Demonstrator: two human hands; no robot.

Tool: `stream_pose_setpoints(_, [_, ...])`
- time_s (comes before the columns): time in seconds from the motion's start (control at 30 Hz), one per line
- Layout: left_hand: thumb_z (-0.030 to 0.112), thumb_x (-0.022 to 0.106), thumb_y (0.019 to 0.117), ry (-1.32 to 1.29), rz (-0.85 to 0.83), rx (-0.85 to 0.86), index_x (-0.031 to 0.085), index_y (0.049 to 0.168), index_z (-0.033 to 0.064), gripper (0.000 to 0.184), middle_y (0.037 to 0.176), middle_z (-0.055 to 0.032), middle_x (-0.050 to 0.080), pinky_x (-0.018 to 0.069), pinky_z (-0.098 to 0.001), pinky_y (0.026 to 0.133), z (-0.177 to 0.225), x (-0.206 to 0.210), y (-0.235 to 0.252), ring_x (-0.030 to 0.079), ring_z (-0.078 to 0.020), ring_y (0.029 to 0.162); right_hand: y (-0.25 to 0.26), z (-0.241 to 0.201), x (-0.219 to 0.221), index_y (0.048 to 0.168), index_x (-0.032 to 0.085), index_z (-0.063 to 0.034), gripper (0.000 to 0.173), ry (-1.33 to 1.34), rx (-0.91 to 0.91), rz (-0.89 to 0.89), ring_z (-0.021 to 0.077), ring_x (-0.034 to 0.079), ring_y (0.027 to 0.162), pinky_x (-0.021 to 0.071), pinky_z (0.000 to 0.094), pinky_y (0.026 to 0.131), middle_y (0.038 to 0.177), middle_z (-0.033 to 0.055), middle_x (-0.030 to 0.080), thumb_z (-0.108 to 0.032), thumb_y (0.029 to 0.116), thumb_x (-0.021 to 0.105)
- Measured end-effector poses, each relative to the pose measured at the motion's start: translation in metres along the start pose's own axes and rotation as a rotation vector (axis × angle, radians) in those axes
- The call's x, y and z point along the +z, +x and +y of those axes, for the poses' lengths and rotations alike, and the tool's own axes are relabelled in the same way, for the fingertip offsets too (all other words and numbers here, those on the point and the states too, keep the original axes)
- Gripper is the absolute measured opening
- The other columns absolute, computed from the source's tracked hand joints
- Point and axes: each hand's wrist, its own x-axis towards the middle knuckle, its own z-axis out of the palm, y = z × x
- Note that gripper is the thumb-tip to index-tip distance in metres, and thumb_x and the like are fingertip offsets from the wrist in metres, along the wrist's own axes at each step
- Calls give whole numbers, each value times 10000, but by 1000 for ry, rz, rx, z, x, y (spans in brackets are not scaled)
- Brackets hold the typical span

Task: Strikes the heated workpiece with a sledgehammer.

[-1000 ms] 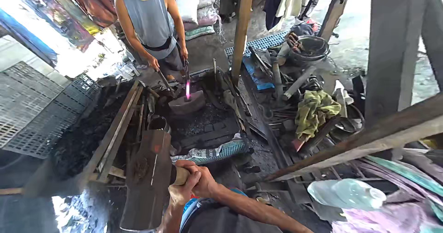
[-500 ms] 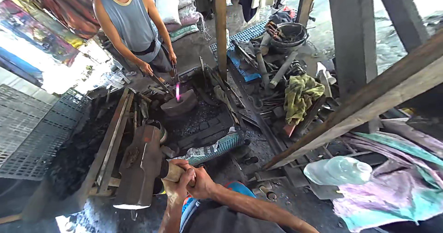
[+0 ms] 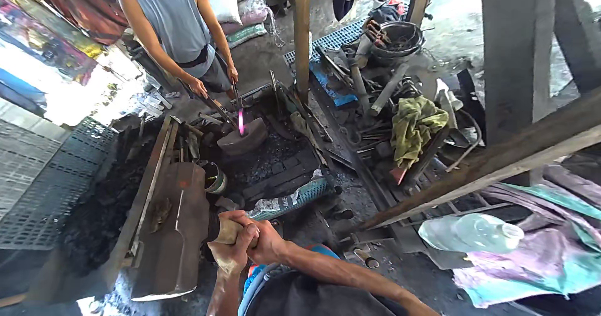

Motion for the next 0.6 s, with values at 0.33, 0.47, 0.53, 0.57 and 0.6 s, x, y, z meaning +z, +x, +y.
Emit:
stream_pose_setpoints(0.33, [164,845,851,9,-64,90,639,1145,-5,397,728,-110,677,602,-382,542,16,-16,61,649,-219,558,65,-8,7,1010,693,-43,312,37,-70,22,151,728,761,617,396,673,816,70,732,-234,784,791])
stream_pose_setpoints(0.47, [148,845,845,21,-76,113,636,1145,-16,400,748,-120,681,605,-392,551,27,-25,89,651,-229,571,95,-21,7,1020,691,-39,318,42,-103,24,155,731,774,621,394,686,833,73,737,-208,773,799])
stream_pose_setpoints(0.53, [151,830,860,44,-95,136,640,1157,-2,384,749,-119,686,608,-406,564,38,-29,109,658,-236,584,118,-32,5,1030,690,-27,338,34,-130,24,171,733,775,622,410,691,833,83,737,-188,756,805])
stream_pose_setpoints(0.57, [159,822,868,58,-99,151,644,1156,8,370,741,-116,684,604,-413,563,45,-30,120,655,-238,580,131,-38,3,1024,689,-24,341,30,-154,29,173,729,763,620,411,680,822,83,732,-185,748,806])
stream_pose_setpoints(0.6, [167,813,878,74,-99,172,648,1150,18,352,728,-114,681,602,-418,556,55,-30,133,652,-241,571,146,-45,2,1015,691,-22,341,27,-182,34,174,725,753,619,413,669,813,81,729,-191,743,807])
